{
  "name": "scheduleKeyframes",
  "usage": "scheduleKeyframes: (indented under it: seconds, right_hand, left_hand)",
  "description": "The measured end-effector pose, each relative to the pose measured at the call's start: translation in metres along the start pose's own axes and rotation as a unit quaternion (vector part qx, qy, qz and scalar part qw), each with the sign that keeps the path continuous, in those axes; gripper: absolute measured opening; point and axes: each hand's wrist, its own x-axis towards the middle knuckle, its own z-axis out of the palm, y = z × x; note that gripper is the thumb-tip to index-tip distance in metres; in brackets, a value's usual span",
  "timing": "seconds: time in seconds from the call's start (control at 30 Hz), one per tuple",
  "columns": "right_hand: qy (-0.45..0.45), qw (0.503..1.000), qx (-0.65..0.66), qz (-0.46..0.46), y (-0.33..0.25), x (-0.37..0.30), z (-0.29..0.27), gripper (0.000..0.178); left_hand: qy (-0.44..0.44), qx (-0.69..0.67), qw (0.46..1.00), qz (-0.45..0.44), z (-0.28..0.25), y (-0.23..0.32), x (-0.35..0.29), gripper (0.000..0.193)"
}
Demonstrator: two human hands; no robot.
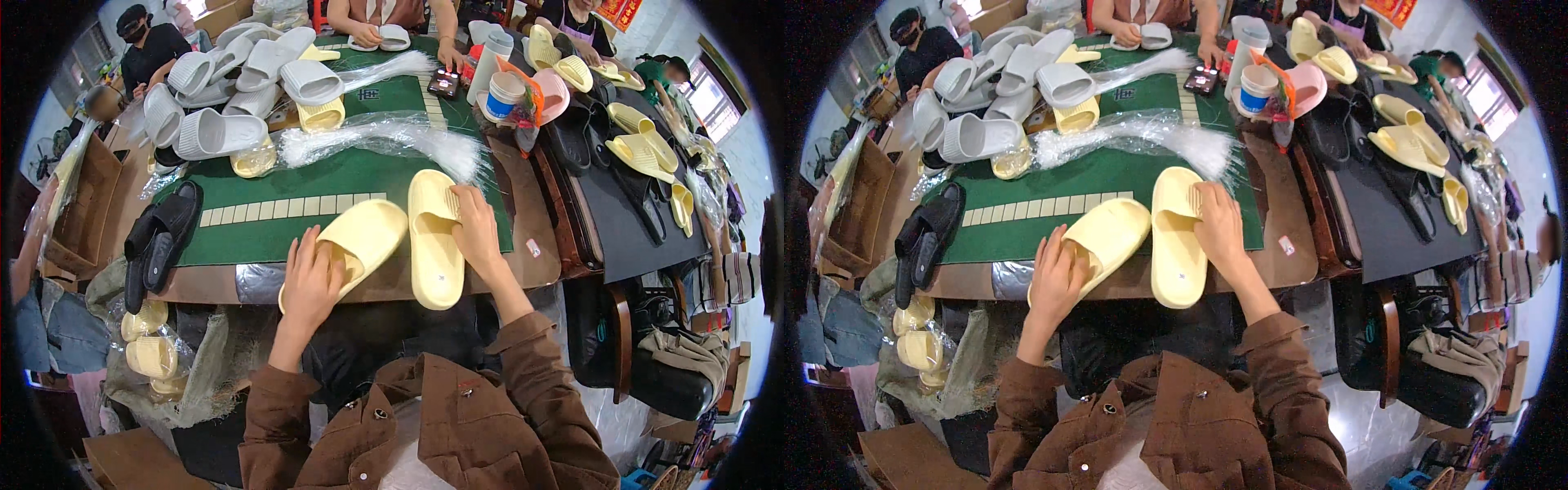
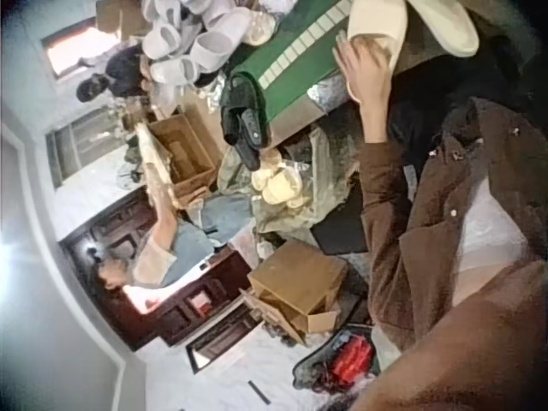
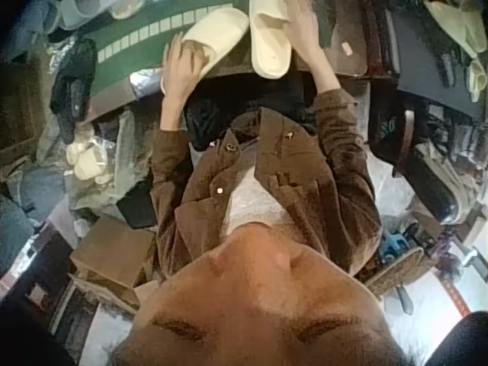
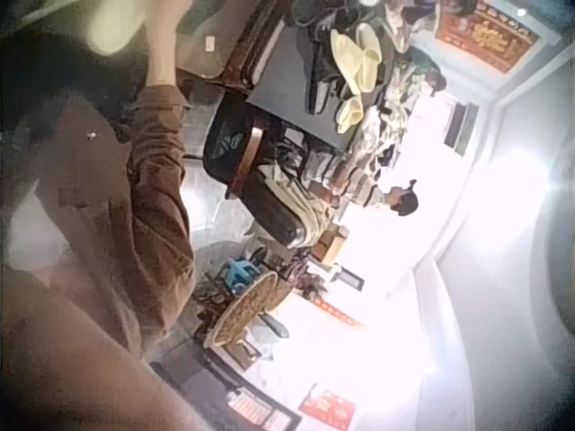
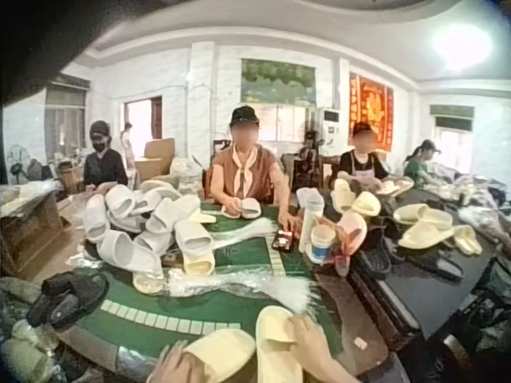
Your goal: The person assembles plastic slide slippers by hand at a workbench. They repeatedly pick up pairs of slippers in yellow, black, and white, align the straps, and press the components together. The person handles multiple pairs sequentially, placing finished pairs aside on the table.
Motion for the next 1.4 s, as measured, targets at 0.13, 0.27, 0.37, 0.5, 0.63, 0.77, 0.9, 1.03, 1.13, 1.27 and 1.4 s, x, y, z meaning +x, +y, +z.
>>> scheduleKeyframes:
  seconds: [0.13, 0.27, 0.37, 0.5, 0.63, 0.77, 0.9, 1.03, 1.13, 1.27, 1.4]
  right_hand:
    - [0.027, 0.999, -0.039, 0.013, 0.001, -0.007, 0.006, 0.056]
    - [0.031, 0.998, -0.046, -0.009, -0.004, -0.009, 0.008, 0.051]
    - [0.034, 0.998, -0.046, -0.016, -0.019, -0.008, 0.015, 0.05]
    - [0.021, 0.999, -0.013, -0.042, -0.008, -0.011, 0.007, 0.049]
    - [0.005, 0.999, 0.013, -0.041, -0.009, -0.013, 0.001, 0.051]
    - [0.004, 0.999, 0.033, -0.038, -0.007, -0.009, 0.004, 0.054]
    - [-0.022, 0.998, 0.048, -0.029, -0.001, -0.007, 0.0, 0.06]
    - [-0.073, 0.994, 0.077, -0.03, -0.005, -0.007, -0.019, 0.063]
    - [-0.119, 0.981, 0.152, -0.018, -0.022, -0.005, -0.063, 0.062]
    - [-0.165, 0.864, 0.471, 0.07, -0.075, -0.001, -0.099, 0.048]
    - [-0.252, 0.849, 0.461, -0.057, -0.104, -0.011, -0.113, 0.039]
  left_hand:
    - [0.034, -0.045, 0.994, -0.092, 0.002, 0.013, 0.005, 0.043]
    - [0.061, -0.021, 0.995, -0.073, 0.016, 0.025, 0.007, 0.046]
    - [0.035, 0.068, 0.995, -0.067, 0.022, 0.058, 0.018, 0.048]
    - [0.03, -0.01, 0.997, -0.071, 0.013, 0.068, 0.008, 0.046]
    - [0.059, 0.001, 0.996, -0.073, 0.022, 0.066, 0.004, 0.043]
    - [0.047, 0.009, 0.995, -0.087, 0.025, 0.062, 0.015, 0.041]
    - [0.025, -0.034, 0.996, -0.08, 0.018, 0.059, 0.008, 0.043]
    - [0.103, 0.026, 0.994, -0.009, -0.005, 0.071, 0.003, 0.041]
    - [0.11, -0.102, 0.989, 0.016, -0.014, 0.079, 0.003, 0.039]
    - [0.062, -0.368, 0.928, -0.005, -0.022, 0.102, 0.005, 0.039]
    - [-0.072, -0.62, 0.781, -0.02, -0.029, 0.134, 0.015, 0.036]
